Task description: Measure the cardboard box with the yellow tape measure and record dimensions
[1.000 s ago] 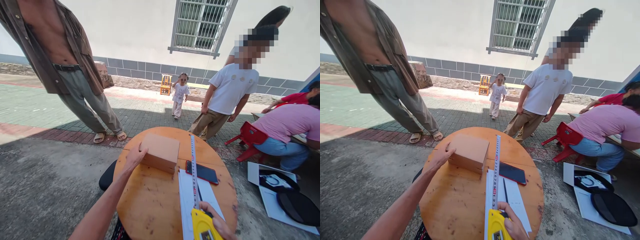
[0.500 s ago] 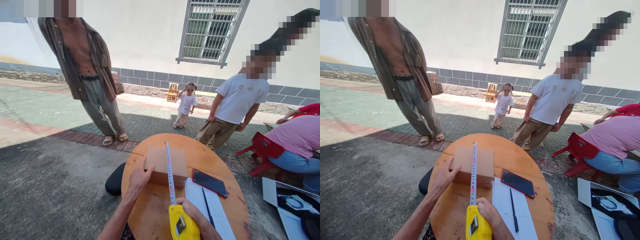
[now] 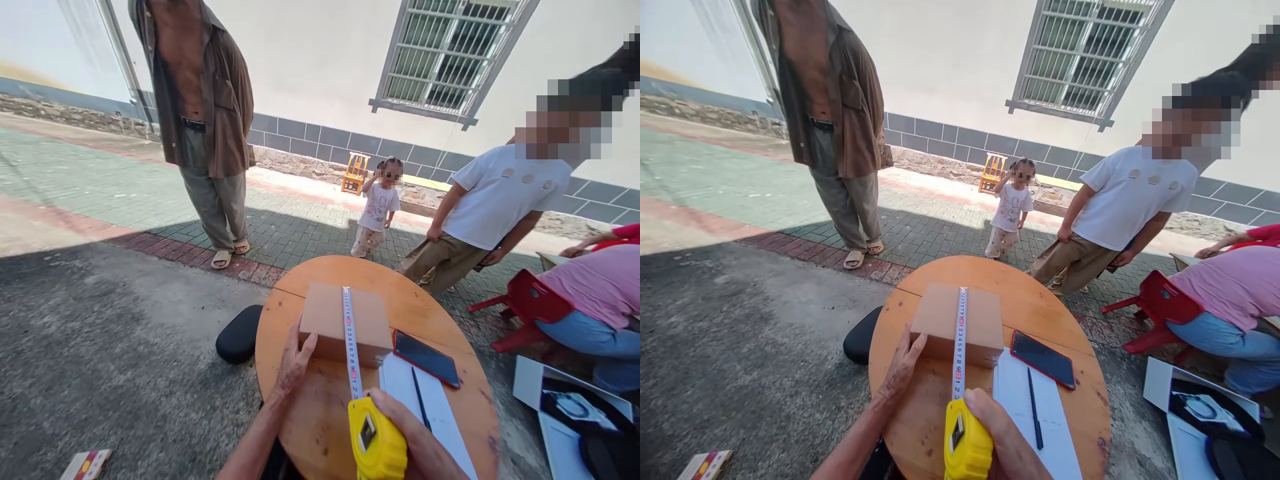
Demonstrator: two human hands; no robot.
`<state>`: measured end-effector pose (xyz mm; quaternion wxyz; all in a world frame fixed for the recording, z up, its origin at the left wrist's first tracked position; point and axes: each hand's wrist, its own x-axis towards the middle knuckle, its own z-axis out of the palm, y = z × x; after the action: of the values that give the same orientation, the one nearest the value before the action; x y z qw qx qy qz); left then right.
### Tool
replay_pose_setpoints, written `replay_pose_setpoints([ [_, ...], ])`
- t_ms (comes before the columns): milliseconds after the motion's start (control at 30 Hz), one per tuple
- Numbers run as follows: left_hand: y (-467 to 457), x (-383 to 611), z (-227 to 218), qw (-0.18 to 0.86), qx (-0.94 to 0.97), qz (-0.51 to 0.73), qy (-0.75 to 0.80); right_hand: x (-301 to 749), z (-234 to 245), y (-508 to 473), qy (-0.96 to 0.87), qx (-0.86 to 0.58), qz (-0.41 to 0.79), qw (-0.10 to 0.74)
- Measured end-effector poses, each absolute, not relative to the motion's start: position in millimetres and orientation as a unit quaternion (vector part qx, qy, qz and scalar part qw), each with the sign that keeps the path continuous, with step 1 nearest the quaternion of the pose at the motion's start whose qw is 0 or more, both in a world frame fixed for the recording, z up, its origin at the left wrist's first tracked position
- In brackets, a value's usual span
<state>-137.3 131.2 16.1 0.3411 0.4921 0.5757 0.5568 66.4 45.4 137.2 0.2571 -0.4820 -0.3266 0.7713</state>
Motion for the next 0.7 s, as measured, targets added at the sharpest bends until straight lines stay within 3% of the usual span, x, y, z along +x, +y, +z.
replay_pose_setpoints([
  [400, 129.2, -132.6, 6.2, 0.352, 0.481, 0.58, 0.555, 62.9, 138.7, 36.4, -0.301, -0.521, 0.754, 0.264],
  [600, 120.3, -134.5, 13.1, 0.302, 0.45, 0.617, 0.57, 76.9, 132.3, 37.1, -0.461, -0.473, 0.693, 0.29],
  [700, 102.7, -142.6, 32.1, 0.235, 0.405, 0.653, 0.596, 89.4, 130.5, 27.0, -0.52, -0.454, 0.678, 0.253],
])
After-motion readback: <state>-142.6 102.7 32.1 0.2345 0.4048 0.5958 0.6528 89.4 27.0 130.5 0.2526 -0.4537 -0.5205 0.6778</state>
